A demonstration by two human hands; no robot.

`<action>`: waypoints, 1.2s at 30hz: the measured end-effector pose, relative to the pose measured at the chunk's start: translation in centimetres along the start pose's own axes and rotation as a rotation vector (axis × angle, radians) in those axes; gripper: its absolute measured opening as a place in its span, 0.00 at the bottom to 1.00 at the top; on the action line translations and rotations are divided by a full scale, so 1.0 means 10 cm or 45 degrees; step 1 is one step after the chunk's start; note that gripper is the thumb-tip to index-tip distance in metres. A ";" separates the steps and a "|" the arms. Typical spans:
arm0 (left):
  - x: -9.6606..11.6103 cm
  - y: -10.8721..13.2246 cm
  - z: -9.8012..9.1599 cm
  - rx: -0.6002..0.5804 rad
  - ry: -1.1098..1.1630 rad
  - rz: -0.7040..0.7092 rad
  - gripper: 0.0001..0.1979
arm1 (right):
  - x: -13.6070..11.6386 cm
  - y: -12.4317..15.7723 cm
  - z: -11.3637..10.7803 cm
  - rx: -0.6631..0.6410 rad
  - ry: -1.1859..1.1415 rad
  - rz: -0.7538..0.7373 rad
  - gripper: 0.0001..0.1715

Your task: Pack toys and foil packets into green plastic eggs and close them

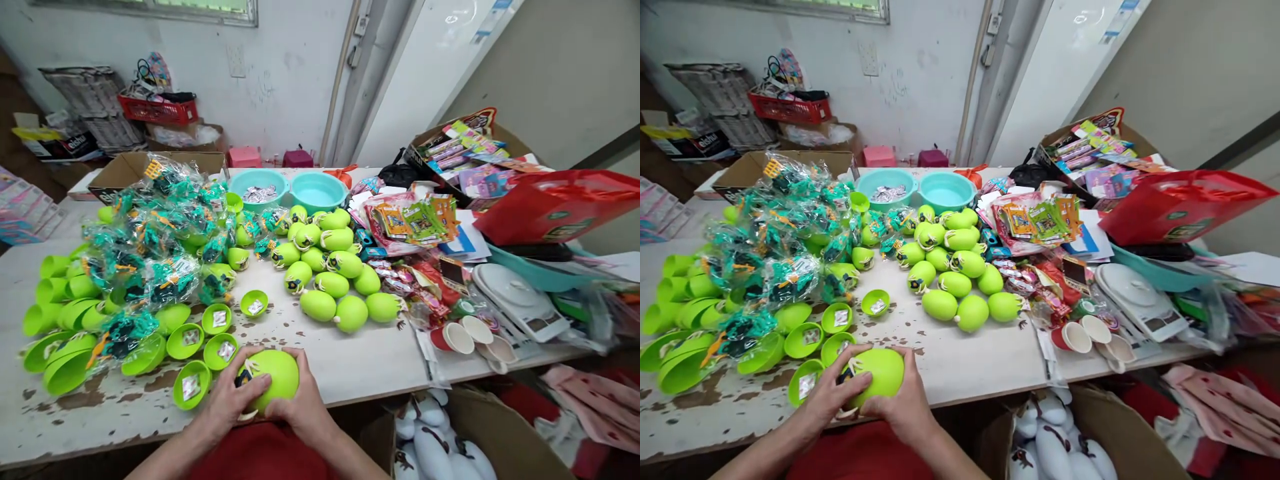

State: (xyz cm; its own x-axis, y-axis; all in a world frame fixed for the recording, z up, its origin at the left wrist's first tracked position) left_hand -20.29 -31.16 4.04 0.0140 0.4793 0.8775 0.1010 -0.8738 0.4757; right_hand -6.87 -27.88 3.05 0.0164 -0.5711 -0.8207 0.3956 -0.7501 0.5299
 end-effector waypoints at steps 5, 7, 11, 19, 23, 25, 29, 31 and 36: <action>0.23 -0.26 0.10 -0.097 -0.282 0.269 0.29 | 0.15 -0.17 -0.11 -0.119 -0.058 0.143 0.46; 0.33 -0.39 0.19 -0.181 -0.393 0.354 0.28 | 0.18 -0.26 -0.17 -0.194 -0.051 0.194 0.46; 0.45 -0.67 0.10 -0.038 -0.351 0.333 0.37 | -0.22 -0.61 -0.71 0.111 0.150 -0.067 0.44; -0.36 -0.32 -0.59 0.209 -0.359 0.063 0.30 | -1.08 -1.45 -1.61 0.930 0.785 -0.593 0.46; -1.15 0.15 -0.82 0.318 -0.337 -0.109 0.34 | -1.12 -1.69 -1.69 1.010 0.861 -0.757 0.45; -1.45 0.35 -0.85 0.358 -0.314 -0.190 0.35 | -1.12 -1.72 -1.70 1.026 0.911 -0.821 0.44; -1.71 0.57 -0.76 0.312 -0.275 -0.281 0.33 | -1.13 -1.74 -1.68 1.020 1.033 -0.912 0.44; -1.70 0.59 -0.72 0.277 -0.283 -0.286 0.33 | -1.13 -1.75 -1.66 1.018 1.098 -0.942 0.44; -1.55 0.53 -0.78 0.292 -0.348 -0.256 0.30 | -1.19 -1.76 -1.63 1.043 1.198 -0.965 0.42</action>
State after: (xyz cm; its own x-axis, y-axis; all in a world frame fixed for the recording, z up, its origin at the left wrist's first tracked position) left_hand -27.74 -43.85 -6.52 0.2317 0.6700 0.7053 0.3478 -0.7342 0.5831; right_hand 0.94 -2.51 -0.01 0.7558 0.2223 -0.6159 -0.0354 -0.9254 -0.3774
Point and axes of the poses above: each hand's wrist, its own y-axis away from the middle knuckle, its own z-axis out of the palm, x = y × z, the point moved 10 cm from there along -y, towards the middle knuckle, and after that the axes turned 5 degrees about z, right-handed, at the moved point
